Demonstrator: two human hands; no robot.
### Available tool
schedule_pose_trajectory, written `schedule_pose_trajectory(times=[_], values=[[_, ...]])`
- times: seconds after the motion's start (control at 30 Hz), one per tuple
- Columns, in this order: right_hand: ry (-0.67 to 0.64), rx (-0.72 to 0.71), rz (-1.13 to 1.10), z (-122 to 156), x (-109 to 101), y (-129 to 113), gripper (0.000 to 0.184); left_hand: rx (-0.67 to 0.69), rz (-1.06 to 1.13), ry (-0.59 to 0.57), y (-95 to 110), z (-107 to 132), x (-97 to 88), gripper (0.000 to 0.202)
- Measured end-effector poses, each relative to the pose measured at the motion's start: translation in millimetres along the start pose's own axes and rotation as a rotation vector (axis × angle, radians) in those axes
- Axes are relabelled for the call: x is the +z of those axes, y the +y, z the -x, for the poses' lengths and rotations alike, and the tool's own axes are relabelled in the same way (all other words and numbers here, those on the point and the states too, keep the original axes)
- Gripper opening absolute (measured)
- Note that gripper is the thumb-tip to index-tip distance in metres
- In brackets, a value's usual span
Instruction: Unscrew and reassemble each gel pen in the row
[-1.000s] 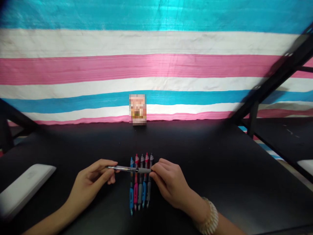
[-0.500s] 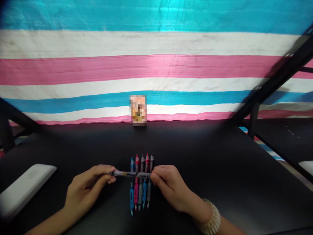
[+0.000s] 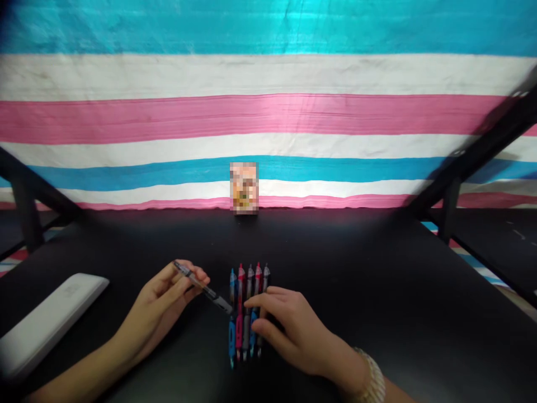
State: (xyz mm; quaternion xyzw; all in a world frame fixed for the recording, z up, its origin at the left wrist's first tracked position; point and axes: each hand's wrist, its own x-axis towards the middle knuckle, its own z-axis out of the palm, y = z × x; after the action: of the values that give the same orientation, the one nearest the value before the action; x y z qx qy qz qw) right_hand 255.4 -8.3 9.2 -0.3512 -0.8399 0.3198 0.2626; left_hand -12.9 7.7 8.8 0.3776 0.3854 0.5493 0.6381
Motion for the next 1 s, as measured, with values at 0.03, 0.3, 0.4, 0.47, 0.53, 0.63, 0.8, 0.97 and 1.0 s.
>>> schedule_pose_trajectory(times=[0.03,0.3,0.4,0.47,0.53,0.63,0.8,0.97,1.0], values=[[0.033,0.003,-0.001,1.5,0.0,1.1,0.028,0.006,-0.006,0.020,2.0,-1.7,-1.3,0.015],[0.074,0.018,-0.051,0.9,4.0,6.9,0.029,0.021,-0.086,-0.017,5.3,-7.0,-8.6,0.044],[0.081,0.013,-0.044,0.8,4.6,6.9,0.031,0.031,-0.086,-0.036,4.1,-6.4,-9.0,0.036],[0.081,0.010,-0.033,1.4,4.8,7.3,0.031,0.037,-0.089,-0.034,4.2,-6.0,-9.5,0.032],[0.079,0.006,-0.026,1.7,4.7,7.8,0.032,0.038,-0.096,-0.032,4.7,-5.6,-10.0,0.030],[0.076,0.006,-0.022,0.7,4.5,7.9,0.031,0.040,-0.109,-0.023,5.2,-5.3,-10.1,0.028],[0.075,0.013,-0.009,-1.2,4.6,6.8,0.029,0.050,-0.104,-0.033,5.8,-5.5,-8.6,0.031],[0.079,0.013,-0.012,-0.4,4.6,5.8,0.027,0.052,-0.101,-0.052,6.4,-5.4,-8.4,0.030],[0.080,0.015,-0.008,-0.2,4.6,5.7,0.027,0.053,-0.100,-0.061,6.4,-5.3,-8.7,0.029]])
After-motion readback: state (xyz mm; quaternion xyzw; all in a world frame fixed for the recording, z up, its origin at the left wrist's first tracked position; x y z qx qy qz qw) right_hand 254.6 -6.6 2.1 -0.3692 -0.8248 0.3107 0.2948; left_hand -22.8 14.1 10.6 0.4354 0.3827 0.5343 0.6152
